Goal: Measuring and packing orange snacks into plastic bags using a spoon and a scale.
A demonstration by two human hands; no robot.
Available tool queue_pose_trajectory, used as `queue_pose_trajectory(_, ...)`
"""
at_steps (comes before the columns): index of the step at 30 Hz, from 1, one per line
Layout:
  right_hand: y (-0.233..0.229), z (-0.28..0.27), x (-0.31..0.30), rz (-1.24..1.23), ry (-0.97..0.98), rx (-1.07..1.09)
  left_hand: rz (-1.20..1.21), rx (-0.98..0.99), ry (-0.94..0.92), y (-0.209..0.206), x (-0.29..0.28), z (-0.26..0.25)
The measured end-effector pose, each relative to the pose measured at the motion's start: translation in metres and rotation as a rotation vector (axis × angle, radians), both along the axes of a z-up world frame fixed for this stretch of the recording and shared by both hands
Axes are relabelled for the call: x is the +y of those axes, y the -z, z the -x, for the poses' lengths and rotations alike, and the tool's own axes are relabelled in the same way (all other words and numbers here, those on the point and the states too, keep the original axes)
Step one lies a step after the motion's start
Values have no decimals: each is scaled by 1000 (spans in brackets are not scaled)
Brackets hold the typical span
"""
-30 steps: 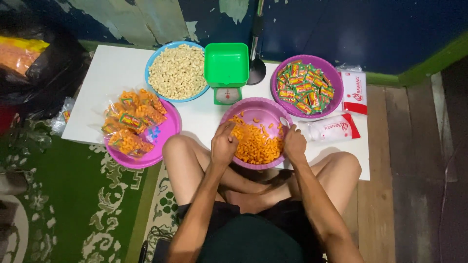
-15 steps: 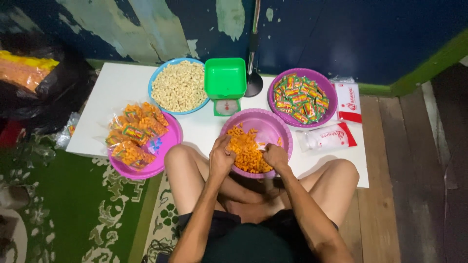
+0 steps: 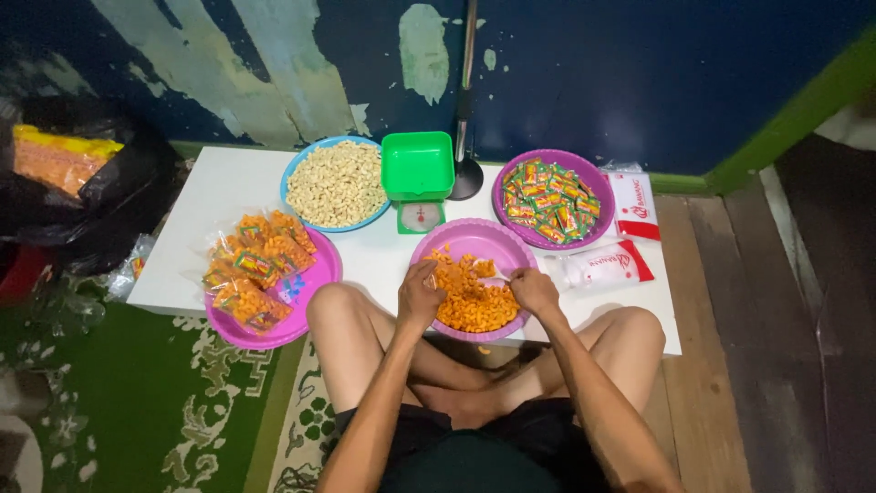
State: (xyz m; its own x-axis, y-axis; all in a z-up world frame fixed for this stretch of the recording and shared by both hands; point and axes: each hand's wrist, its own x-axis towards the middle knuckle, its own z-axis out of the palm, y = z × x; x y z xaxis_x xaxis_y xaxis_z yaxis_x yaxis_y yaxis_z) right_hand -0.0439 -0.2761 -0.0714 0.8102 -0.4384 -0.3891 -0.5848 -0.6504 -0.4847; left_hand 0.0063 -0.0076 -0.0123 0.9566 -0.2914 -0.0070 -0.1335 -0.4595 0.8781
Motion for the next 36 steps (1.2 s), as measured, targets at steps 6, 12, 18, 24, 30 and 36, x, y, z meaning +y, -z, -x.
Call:
queue_pose_trajectory(6,-89,3,17,-6,-59,-104,-8,24,8,7,-15,-12)
queue_pose_trajectory(12,-113,0,36,70,-125,-144,75,104,-45,37,-38,-31)
queue_pose_trajectory(18,-115,-12,48,165,-159,-194,65,192,-54,9,-44,-40)
queue_pose_trajectory(24,-144,6,69,194,-194,-426,140,236,-119,11,-41,-44)
queue_pose_trajectory(30,-112,2,41,144,-24,-354,143,186,-118,-2,-18,-42)
queue_pose_trajectory(36,45,-32,5,97,42,31,77,46,-39,-28,3,-12)
